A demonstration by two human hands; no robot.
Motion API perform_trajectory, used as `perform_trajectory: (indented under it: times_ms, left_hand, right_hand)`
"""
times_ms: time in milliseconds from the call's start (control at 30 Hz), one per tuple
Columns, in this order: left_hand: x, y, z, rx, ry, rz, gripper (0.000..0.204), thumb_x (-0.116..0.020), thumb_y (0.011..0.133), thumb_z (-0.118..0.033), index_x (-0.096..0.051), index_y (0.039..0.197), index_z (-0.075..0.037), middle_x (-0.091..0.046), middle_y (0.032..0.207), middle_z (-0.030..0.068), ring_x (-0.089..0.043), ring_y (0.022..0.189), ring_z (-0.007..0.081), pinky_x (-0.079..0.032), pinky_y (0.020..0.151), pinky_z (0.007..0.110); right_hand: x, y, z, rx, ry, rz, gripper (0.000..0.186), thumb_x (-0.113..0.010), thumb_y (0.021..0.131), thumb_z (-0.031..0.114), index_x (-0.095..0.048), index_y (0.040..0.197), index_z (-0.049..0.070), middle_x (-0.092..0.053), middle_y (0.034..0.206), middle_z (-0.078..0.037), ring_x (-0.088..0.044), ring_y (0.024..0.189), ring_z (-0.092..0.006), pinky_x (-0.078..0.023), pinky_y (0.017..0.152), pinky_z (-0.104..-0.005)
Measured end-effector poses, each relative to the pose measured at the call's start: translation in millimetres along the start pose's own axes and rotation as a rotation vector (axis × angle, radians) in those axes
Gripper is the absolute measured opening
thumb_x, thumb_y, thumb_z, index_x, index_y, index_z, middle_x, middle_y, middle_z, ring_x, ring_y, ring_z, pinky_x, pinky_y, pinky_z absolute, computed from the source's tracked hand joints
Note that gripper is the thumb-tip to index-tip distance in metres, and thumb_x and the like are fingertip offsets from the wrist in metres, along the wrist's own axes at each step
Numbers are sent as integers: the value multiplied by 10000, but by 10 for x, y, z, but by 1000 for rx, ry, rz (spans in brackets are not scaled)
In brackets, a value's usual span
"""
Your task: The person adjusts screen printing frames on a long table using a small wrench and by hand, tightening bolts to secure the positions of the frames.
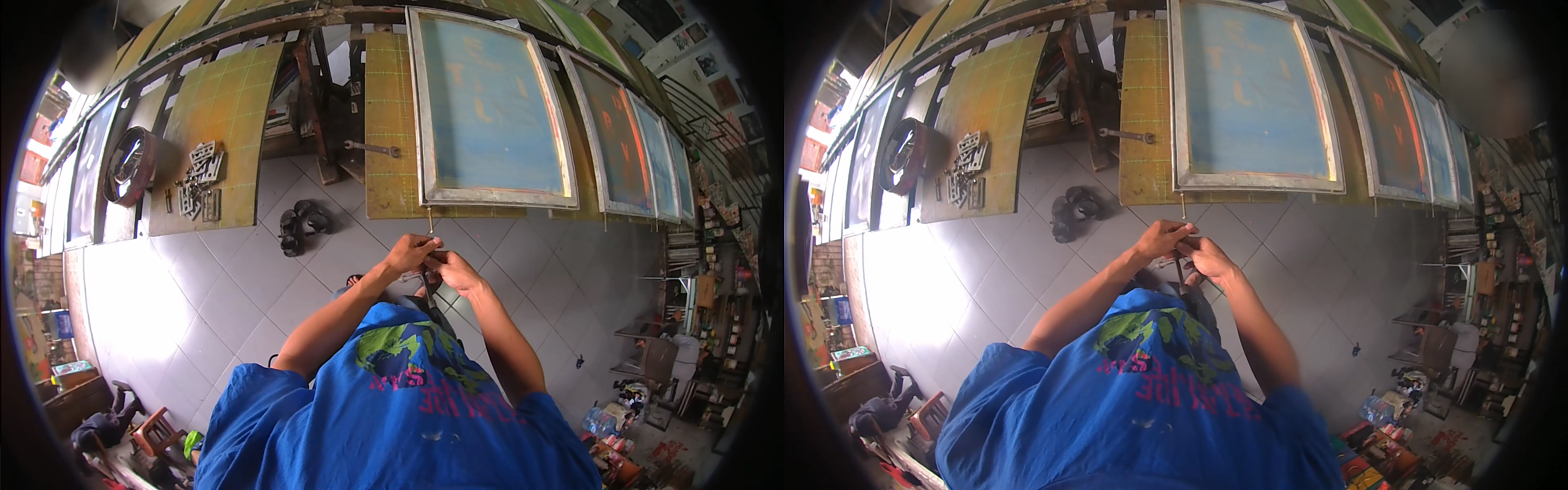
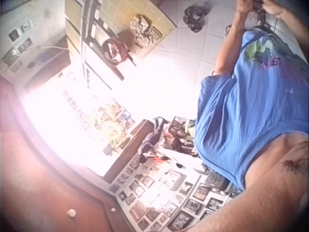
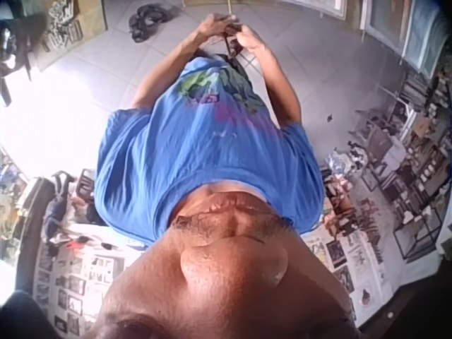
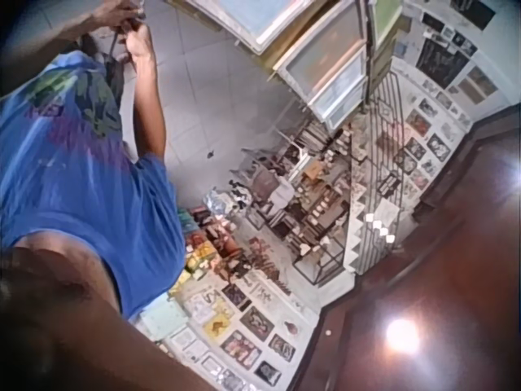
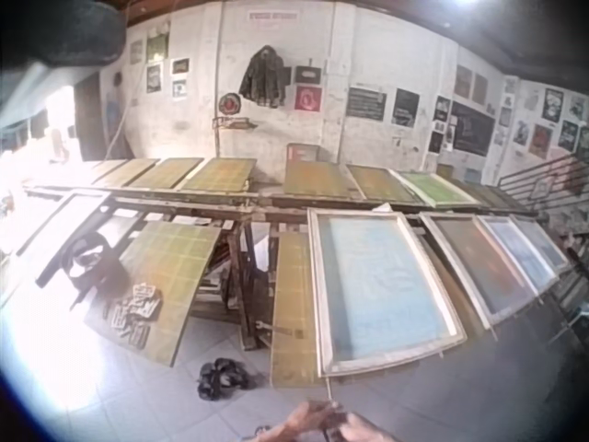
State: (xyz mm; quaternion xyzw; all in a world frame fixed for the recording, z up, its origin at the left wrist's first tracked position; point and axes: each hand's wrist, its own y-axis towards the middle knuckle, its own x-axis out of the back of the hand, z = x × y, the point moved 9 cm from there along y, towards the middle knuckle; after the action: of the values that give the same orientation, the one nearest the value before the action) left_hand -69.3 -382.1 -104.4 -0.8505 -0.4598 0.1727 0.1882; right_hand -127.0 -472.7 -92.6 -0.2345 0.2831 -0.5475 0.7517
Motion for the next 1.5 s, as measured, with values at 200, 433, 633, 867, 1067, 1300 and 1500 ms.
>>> perform_trajectory:
  times_ms: [200, 433, 633, 867, 1067, 1300, 1500]
  left_hand:
    - [114, 48, -155, 55, -347, -275, 429, -765, 876, -427, -702, 917, -5, -735, 904, 95, -696, 816, 142, -523, 675, 271]
    - [35, 284, -11, -101, -350, -182, 382, -618, 999, -314, -698, 970, 59, -747, 950, 118, -719, 871, 183, -542, 774, 301]
    - [-30, -87, -66, -308, 72, -94, 335, -554, 1020, -257, -713, 1031, 38, -749, 883, 125, -722, 805, 196, -555, 752, 323]
    - [2127, -1147, -626, -244, 668, -786, 286, -731, 894, -335, -764, 983, -65, -743, 836, 133, -708, 695, 199, -537, 640, 333]
    - [4196, -2026, -786, -182, 1049, -1292, 231, -708, 861, -331, -772, 998, -157, -742, 974, 92, -709, 885, 303, -543, 769, 405]
    - [4905, -1932, -609, 133, 1110, -1220, 294, -678, 819, -375, -771, 1005, -166, -726, 994, 141, -677, 948, 363, -517, 799, 475]
    - [3911, -1444, -1433, -241, 1349, -1490, 416, -800, 777, -376, -720, 1127, -166, -673, 1134, 137, -606, 1064, 362, -510, 860, 481]
  right_hand:
    - [27, -28, -382, 66, -100, -55, 334, -496, 1057, 279, -661, 1167, 10, -680, 881, -56, -636, 780, -127, -537, 691, -292]
    - [102, -178, -420, 190, 97, -206, 292, -487, 1062, 213, -599, 1105, -53, -577, 743, -24, -551, 695, -112, -466, 745, -267]
    - [262, -151, -276, 274, 210, -344, 271, -488, 1063, 228, -591, 1054, -23, -470, 715, 4, -480, 677, -109, -466, 722, -287]
    - [425, -287, -614, 184, 263, -357, 297, -486, 1064, 239, -608, 1102, -29, -471, 727, 10, -487, 687, -112, -463, 727, -278]
    - [359, -395, -1058, 65, 208, -383, 331, -451, 1076, 238, -598, 1181, -40, -635, 842, -65, -620, 780, -159, -522, 757, -282]
    - [241, -345, -1297, -33, -15, -448, 372, -424, 1079, 309, -568, 1184, -18, -701, 1020, -88, -656, 969, -194, -571, 798, -334]
    - [551, -377, -1400, 204, -607, -807, 328, -519, 1009, 256, -667, 880, -6, -682, 735, -137, -688, 696, -226, -526, 657, -374]
